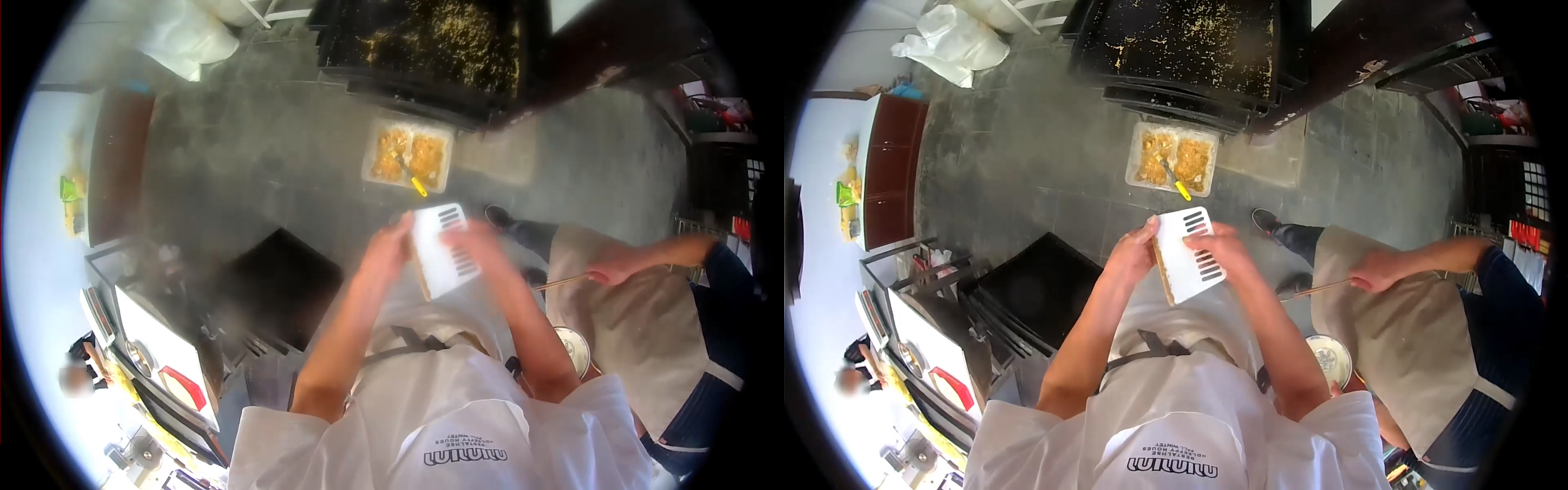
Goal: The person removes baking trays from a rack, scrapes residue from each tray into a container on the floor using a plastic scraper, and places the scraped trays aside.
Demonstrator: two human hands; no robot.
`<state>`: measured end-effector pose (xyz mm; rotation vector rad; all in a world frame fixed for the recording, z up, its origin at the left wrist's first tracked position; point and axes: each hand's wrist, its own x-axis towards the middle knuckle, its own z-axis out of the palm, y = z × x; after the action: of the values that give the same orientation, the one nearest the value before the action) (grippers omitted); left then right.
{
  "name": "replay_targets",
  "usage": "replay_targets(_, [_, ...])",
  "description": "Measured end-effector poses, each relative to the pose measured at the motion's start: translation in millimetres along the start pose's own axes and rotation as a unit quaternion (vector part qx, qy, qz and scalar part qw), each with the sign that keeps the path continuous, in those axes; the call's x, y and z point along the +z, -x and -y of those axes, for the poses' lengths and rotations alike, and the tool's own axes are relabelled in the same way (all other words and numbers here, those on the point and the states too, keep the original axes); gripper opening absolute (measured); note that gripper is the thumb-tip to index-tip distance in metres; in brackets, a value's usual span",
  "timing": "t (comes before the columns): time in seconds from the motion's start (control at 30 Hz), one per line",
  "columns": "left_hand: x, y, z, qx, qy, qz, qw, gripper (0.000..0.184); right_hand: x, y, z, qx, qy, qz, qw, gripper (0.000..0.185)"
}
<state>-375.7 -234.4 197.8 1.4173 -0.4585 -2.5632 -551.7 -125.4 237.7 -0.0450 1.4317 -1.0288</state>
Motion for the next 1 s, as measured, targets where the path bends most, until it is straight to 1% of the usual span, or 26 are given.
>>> replay_targets(0.1, [5,-18,-10,-0.025,0.009,0.037,0.999,0.052,-6,-23,12,-0.003,0.015,-0.03,0.999,0.021])
replay_targets(0.27, [5,-30,-16,-0.099,-0.021,0.089,0.991,0.055,-9,-29,33,-0.001,-0.039,-0.06,0.997,0.02])
replay_targets(0.33, [15,-30,-19,-0.116,-0.03,0.105,0.987,0.056,-12,-31,44,0.001,-0.048,-0.073,0.996,0.019])
replay_targets(0.43, [31,-16,-33,-0.15,-0.02,0.157,0.976,0.056,-13,-27,61,-0.012,-0.049,-0.084,0.995,0.018])
replay_targets(0.53, [36,-12,-35,-0.151,-0.006,0.198,0.969,0.058,-8,-22,86,-0.034,-0.026,-0.089,0.995,0.017])
replay_targets(0.63, [44,-3,-52,-0.169,-0.055,0.218,0.96,0.058,-17,-30,107,-0.047,0.02,-0.053,0.997,0.027])
replay_targets(0.73, [57,1,-65,-0.178,-0.084,0.234,0.952,0.054,-9,-28,137,-0.076,0.011,-0.072,0.994,0.018])
replay_targets(0.87, [75,6,-79,-0.149,-0.129,0.203,0.959,0.046,-5,-35,176,-0.115,0.028,-0.083,0.989,0.018])
replay_targets(0.9, [76,5,-76,-0.139,-0.131,0.195,0.962,0.045,-9,-45,179,-0.131,0.014,-0.118,0.984,0.018])
replay_targets(0.93, [77,2,-73,-0.128,-0.132,0.185,0.965,0.043,-12,-50,193,-0.166,0.012,-0.103,0.981,0.018])
replay_targets(1.0, [62,-25,-53,-0.066,-0.106,0.129,0.984,0.044,-17,-46,226,-0.176,0.045,-0.099,0.978,0.029])
